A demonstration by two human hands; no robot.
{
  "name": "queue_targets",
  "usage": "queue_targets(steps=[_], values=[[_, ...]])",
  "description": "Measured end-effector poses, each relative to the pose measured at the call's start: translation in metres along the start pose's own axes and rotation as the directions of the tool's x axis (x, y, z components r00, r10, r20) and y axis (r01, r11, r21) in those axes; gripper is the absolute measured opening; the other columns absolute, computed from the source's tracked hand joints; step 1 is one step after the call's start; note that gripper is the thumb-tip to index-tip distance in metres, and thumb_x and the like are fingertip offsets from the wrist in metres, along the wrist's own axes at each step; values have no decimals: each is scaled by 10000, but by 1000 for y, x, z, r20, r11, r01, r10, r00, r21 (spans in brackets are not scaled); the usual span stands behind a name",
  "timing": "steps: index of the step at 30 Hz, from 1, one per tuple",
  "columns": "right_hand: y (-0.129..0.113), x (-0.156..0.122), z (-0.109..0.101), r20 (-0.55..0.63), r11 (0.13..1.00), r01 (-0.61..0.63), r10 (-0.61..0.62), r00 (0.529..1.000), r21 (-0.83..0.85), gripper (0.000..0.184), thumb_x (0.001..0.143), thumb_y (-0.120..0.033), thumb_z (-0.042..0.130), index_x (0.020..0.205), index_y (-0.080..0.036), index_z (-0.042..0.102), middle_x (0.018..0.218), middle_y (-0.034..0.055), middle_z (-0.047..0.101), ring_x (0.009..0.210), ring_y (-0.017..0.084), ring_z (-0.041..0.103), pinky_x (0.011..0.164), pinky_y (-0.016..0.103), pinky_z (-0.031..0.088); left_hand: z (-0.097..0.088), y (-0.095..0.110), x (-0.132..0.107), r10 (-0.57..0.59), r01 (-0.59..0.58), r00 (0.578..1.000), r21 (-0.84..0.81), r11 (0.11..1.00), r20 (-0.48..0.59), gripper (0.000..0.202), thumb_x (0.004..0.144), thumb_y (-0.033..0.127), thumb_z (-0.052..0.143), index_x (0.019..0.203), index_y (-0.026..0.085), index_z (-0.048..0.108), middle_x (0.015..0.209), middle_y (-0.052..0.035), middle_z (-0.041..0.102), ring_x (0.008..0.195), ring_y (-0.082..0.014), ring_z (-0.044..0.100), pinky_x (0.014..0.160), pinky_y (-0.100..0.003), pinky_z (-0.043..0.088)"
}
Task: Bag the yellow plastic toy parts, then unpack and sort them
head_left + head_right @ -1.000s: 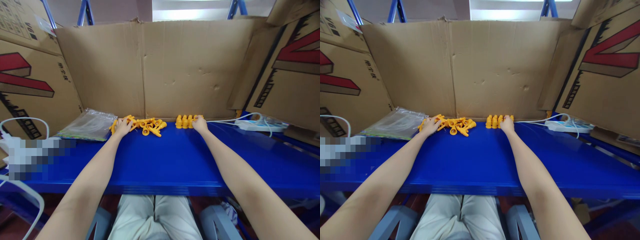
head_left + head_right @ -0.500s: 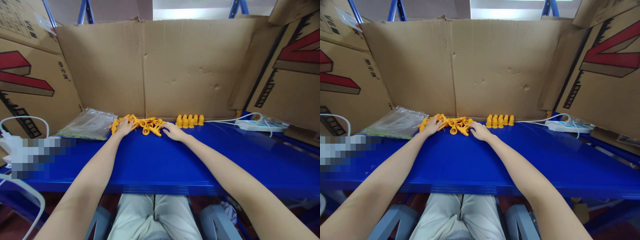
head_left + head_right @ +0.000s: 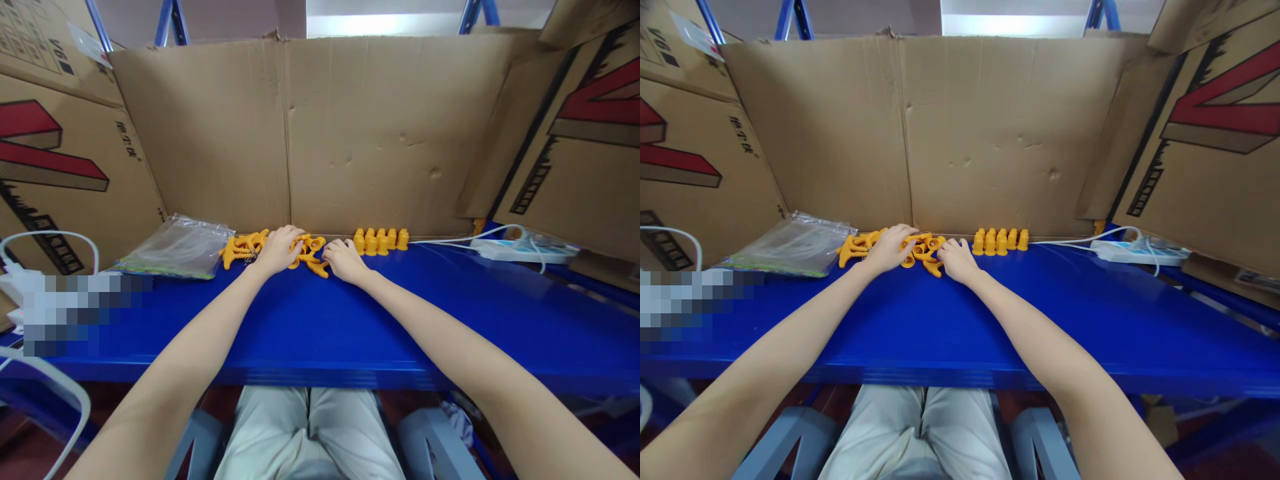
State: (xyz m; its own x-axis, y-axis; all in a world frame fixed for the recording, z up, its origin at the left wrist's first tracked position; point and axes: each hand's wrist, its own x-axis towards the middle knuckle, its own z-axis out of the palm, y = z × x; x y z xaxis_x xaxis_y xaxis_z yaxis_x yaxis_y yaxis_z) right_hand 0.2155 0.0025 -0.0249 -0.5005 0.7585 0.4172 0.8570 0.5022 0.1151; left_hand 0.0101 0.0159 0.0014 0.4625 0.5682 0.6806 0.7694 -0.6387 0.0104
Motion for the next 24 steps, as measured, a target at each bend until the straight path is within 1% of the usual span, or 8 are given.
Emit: queue_targets(steps=[3,5,8,11,13,18,21,24], values=[[2,0,-1,90,999,8,-12,996,41,292,922,-137,366,1022,-152,640,1072,99,662,1059,234,537,878,388,303,1,20,0,81,-71,989,-81,994,125,352,906,311,411,1172,178,599,1026,-84,686,959,-203,634,872,-348,472],[5,0,-1,166,997,9,-23,986,79,289,921,-133,372,1055,-148,627,1091,101,661,1036,221,563,854,355,315,2,29,0,71,-55,972,-76,996,222,355,901,324,423,1169,192,614,937,-65,709,871,-199,659,801,-331,494],[8,-1,-5,210,995,33,-52,976,91,240,908,-146,436,1051,-153,629,1121,104,648,1051,217,565,840,332,315,1,36,-2,48,-41,946,-29,999,321,342,887,316,446,1139,192,640,871,-58,721,823,-205,670,758,-321,497],[9,-3,-13,207,996,79,-86,975,39,192,906,-168,476,993,-156,646,1075,100,654,1028,223,566,875,364,284,0,36,-3,41,-42,933,-5,999,358,333,888,341,453,1116,205,653,859,-49,725,834,-204,672,762,-310,491],[7,-4,-19,136,992,123,-117,984,-40,214,922,-168,444,991,-144,645,1054,114,651,1008,227,559,904,391,253,0,35,-3,15,-20,930,11,1000,367,357,892,403,452,1144,233,638,862,-42,725,841,-208,673,761,-308,488],[-3,-3,-34,-106,960,169,-196,975,-222,308,945,-141,335,1043,-138,627,1042,134,632,947,225,529,902,392,238,-2,37,0,-112,87,958,105,991,265,406,857,428,507,1231,276,551,1105,-54,681,990,-250,643,795,-336,477],[-6,-1,-41,-197,971,125,-165,966,-202,322,962,-186,316,1079,-145,614,1020,129,631,913,227,526,873,377,252,-8,42,4,-194,175,970,136,975,144,399,852,359,512,1232,240,531,1163,-81,639,1024,-265,625,805,-339,465],[-5,1,-45,-278,991,55,-88,957,-124,330,966,-227,334,1170,-132,575,1060,140,627,943,239,525,882,376,260,-17,45,6,-269,260,962,151,954,40,387,859,321,491,1230,216,520,1152,-99,617,985,-264,634,789,-335,458]])
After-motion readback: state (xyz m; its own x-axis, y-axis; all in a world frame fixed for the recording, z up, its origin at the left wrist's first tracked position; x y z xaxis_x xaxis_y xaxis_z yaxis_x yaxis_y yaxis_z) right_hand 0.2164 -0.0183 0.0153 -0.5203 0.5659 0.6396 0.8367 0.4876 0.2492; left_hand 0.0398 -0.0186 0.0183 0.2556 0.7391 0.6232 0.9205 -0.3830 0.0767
